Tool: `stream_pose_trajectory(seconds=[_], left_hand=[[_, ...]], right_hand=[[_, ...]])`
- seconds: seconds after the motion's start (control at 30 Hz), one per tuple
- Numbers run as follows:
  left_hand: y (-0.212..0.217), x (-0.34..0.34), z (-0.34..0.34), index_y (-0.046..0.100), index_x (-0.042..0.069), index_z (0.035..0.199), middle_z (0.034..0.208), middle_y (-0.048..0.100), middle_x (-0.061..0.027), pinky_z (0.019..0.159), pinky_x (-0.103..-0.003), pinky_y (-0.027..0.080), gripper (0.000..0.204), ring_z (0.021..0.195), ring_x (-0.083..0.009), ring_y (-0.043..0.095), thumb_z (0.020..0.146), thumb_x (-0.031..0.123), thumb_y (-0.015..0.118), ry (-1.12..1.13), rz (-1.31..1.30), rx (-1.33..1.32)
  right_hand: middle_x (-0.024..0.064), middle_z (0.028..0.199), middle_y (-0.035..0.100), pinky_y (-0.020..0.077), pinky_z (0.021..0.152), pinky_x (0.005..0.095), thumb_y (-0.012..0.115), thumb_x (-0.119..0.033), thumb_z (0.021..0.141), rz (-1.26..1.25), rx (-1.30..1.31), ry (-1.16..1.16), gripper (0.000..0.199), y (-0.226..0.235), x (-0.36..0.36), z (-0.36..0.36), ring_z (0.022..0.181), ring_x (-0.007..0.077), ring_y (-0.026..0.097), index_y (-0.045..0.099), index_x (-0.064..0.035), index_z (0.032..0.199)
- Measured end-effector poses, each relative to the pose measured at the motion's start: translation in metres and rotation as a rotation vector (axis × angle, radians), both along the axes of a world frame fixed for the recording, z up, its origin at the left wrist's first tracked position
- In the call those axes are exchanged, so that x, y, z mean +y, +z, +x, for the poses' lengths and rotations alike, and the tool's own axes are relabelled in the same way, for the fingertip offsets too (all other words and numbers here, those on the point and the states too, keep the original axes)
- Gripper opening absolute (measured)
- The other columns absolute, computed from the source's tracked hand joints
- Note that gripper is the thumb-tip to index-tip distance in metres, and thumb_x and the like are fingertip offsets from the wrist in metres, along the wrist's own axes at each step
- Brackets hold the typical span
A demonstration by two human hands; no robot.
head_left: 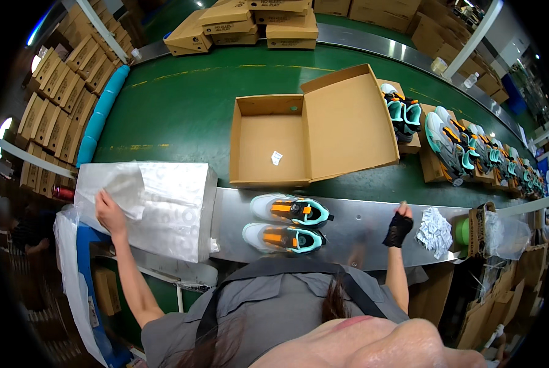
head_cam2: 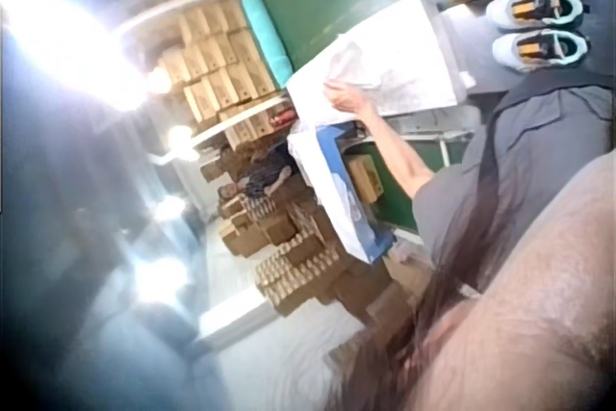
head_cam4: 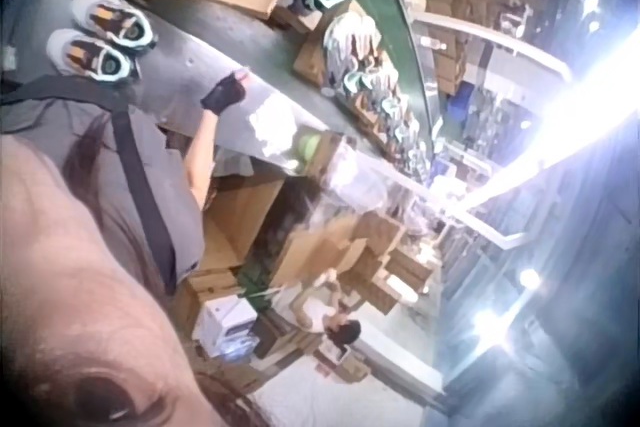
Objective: The person repeatedly packs pairs of children's sneakers into cardboard boxes on a conveyor belt. They place tissue paper inside each box, insert the shoes, fold the paper over, close the box, and move it down the line. The process is repeated for multiple pairs of shoes throughout the clip.
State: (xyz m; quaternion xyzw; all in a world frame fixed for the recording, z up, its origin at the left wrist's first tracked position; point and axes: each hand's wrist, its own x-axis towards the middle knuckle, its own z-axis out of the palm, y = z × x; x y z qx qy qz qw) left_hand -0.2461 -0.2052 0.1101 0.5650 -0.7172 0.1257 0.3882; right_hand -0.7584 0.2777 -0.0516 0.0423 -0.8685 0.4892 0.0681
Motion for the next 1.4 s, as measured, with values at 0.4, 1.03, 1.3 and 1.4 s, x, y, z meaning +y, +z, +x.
stream_pose_trajectory(seconds=[0.4, 1.03, 1.3, 1.4], left_hand=[[0.132, 0.132, -0.355, 0.041, -0.001, 0.099, 0.075, 0.057, -0.0126, 0.054, -0.027, 0.049, 0.02, 0.063, -0.0183, 0.06, 0.089, 0.015, 0.044, -1.511, 0.753, 0.715], [-0.075, -0.024, -0.239, 0.043, 0.002, 0.121, 0.116, 0.045, -0.0198, 0.085, -0.038, 0.039, 0.07, 0.105, -0.0298, 0.046, 0.074, 0.052, 0.056, -0.458, 1.105, -0.095], [-0.086, -0.055, -0.234, 0.062, 0.003, 0.082, 0.079, 0.061, -0.0065, 0.062, -0.029, 0.045, 0.025, 0.067, -0.0175, 0.056, 0.075, 0.028, 0.061, -0.853, 0.928, -0.039], [-0.078, -0.101, -0.248, 0.058, 0.005, 0.097, 0.09, 0.06, -0.013, 0.072, -0.033, 0.045, 0.034, 0.081, -0.0273, 0.058, 0.073, 0.029, 0.064, -0.788, 0.467, 0.12]], right_hand=[[0.0068, 0.086, 0.054, 0.041, 0.06, 0.029, 0.069, -0.026, 0.072, -0.285, 0.218, 1.029, 0.045, 0.206, -0.234, 0.065, 0.064, 0.0136, 0.046, 0.048, -0.0033, 0.105], [0.0143, 0.079, 0.061, 0.0488, 0.057, 0.034, 0.057, -0.029, 0.081, -0.681, 0.291, -0.413, 0.039, 0.14, -0.071, -0.127, 0.071, 0.0217, 0.059, 0.058, 0.0096, 0.086], [-0.0041, 0.058, 0.041, 0.0311, 0.043, 0.0205, 0.056, -0.021, 0.083, -1.16, -0.224, -0.112, 0.013, 0.106, -0.034, -0.13, 0.046, 0.0062, 0.035, 0.054, -0.0087, 0.081], [-0.005, 0.058, 0.042, 0.0295, 0.044, 0.0205, 0.058, -0.025, 0.083, -1.181, -0.411, 0.3, 0.015, 0.076, -0.018, -0.135, 0.046, 0.0061, 0.035, 0.054, -0.0103, 0.082]])
